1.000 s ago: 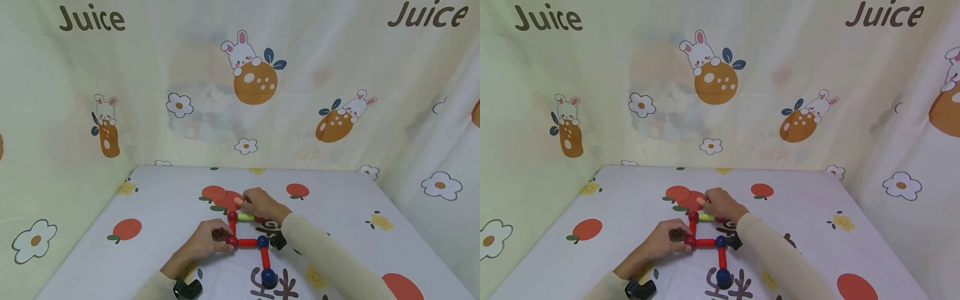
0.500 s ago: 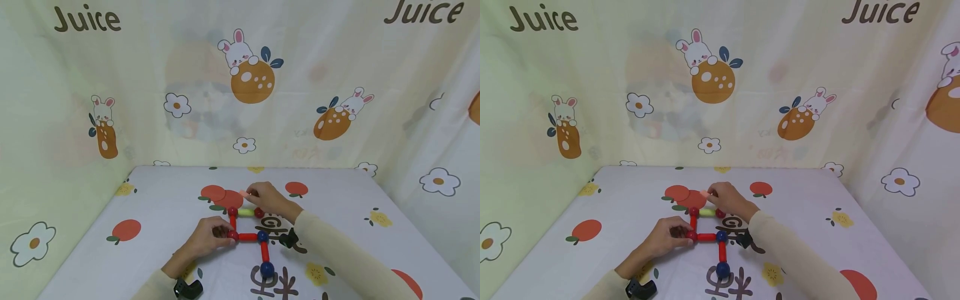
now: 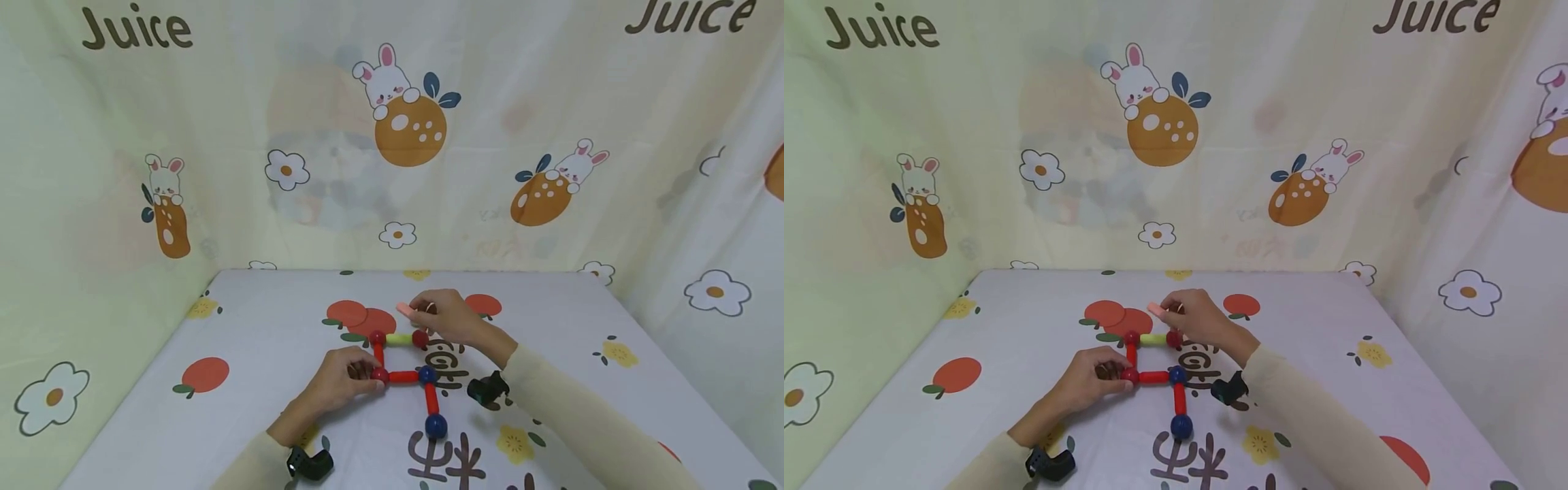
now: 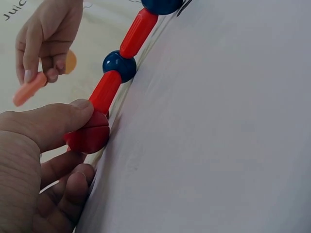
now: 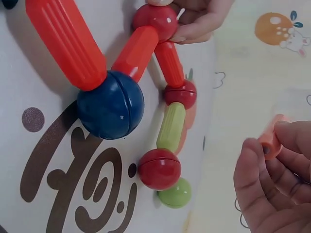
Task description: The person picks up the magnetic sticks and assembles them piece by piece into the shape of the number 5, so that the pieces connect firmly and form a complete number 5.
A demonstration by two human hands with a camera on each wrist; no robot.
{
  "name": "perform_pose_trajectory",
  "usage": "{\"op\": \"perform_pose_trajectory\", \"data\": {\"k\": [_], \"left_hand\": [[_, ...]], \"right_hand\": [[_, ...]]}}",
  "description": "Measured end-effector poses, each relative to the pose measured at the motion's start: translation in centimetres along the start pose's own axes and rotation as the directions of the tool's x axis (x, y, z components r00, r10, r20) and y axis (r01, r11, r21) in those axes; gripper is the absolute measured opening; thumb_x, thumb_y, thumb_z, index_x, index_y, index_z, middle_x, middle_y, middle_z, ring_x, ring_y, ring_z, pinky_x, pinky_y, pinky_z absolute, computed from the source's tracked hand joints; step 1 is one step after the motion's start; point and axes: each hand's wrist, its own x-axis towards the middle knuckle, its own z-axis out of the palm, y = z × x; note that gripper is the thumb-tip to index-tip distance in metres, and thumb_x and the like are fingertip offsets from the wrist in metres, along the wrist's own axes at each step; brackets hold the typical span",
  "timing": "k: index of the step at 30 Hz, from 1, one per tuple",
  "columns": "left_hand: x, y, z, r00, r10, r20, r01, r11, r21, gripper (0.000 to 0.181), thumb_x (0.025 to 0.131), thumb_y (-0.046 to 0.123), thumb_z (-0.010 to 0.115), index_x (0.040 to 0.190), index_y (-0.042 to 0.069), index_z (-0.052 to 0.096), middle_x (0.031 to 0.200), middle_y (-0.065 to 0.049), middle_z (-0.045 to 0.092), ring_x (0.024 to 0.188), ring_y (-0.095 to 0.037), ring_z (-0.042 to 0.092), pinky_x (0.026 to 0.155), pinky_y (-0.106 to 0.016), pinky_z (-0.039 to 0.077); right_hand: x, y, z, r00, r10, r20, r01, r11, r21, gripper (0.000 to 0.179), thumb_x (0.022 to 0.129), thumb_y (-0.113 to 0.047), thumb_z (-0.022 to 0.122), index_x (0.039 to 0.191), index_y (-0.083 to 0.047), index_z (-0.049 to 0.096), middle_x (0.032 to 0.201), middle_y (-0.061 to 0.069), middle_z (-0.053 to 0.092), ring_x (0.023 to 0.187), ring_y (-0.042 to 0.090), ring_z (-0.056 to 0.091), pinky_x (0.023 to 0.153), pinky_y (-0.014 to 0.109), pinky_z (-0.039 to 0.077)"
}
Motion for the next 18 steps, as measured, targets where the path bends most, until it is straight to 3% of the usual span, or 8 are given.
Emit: {"op": "perform_pose_trajectory", "data": {"k": [6, 10, 14, 18], "left_hand": [[0.0, 0.0, 0.0, 1.000, -0.020, 0.004, 0.020, 1.000, -0.008, 0.026, 0.084, 0.031, 0.085, 0.107, 0.025, 0.077, 0.089, 0.009, 0.065, 0.082, -0.014, 0.060, 0.073, -0.026, 0.053], [-0.1, 0.0, 0.0, 1.000, -0.024, 0.005, 0.024, 1.000, -0.016, 0.027, 0.084, 0.030, 0.085, 0.109, 0.024, 0.077, 0.090, 0.009, 0.065, 0.081, -0.015, 0.059, 0.072, -0.025, 0.053], [-0.3, 0.1, 0.1, 1.000, -0.025, 0.006, 0.025, 0.999, -0.022, 0.027, 0.084, 0.028, 0.085, 0.109, 0.023, 0.076, 0.090, 0.008, 0.065, 0.082, -0.016, 0.059, 0.072, -0.026, 0.053], [-0.3, 0.1, 0.1, 1.000, -0.027, 0.004, 0.027, 0.999, -0.020, 0.027, 0.084, 0.026, 0.084, 0.109, 0.023, 0.076, 0.089, 0.008, 0.065, 0.081, -0.015, 0.059, 0.072, -0.025, 0.053]], "right_hand": [[-0.7, 0.2, -0.3, 1.000, 0.030, 0.007, -0.030, 0.999, 0.022, 0.039, 0.094, -0.044, 0.070, 0.111, -0.009, 0.073, 0.089, 0.013, 0.072, 0.077, 0.029, 0.068, 0.063, 0.032, 0.054], [-1.3, 0.2, -0.1, 0.999, 0.038, 0.000, -0.038, 0.999, 0.008, 0.047, 0.091, -0.054, 0.070, 0.111, -0.012, 0.075, 0.089, 0.011, 0.072, 0.075, 0.022, 0.066, 0.062, 0.032, 0.053], [-2.0, 0.4, 0.2, 1.000, -0.011, 0.002, 0.011, 0.999, 0.039, 0.032, 0.094, -0.037, 0.073, 0.111, -0.011, 0.074, 0.090, 0.009, 0.073, 0.073, 0.017, 0.065, 0.066, 0.039, 0.058], [-2.7, 0.4, 0.5, 0.998, -0.048, 0.033, 0.043, 0.992, 0.122, 0.020, 0.094, -0.017, 0.073, 0.111, -0.006, 0.072, 0.086, 0.006, 0.073, 0.074, 0.023, 0.069, 0.070, 0.042, 0.061]]}}
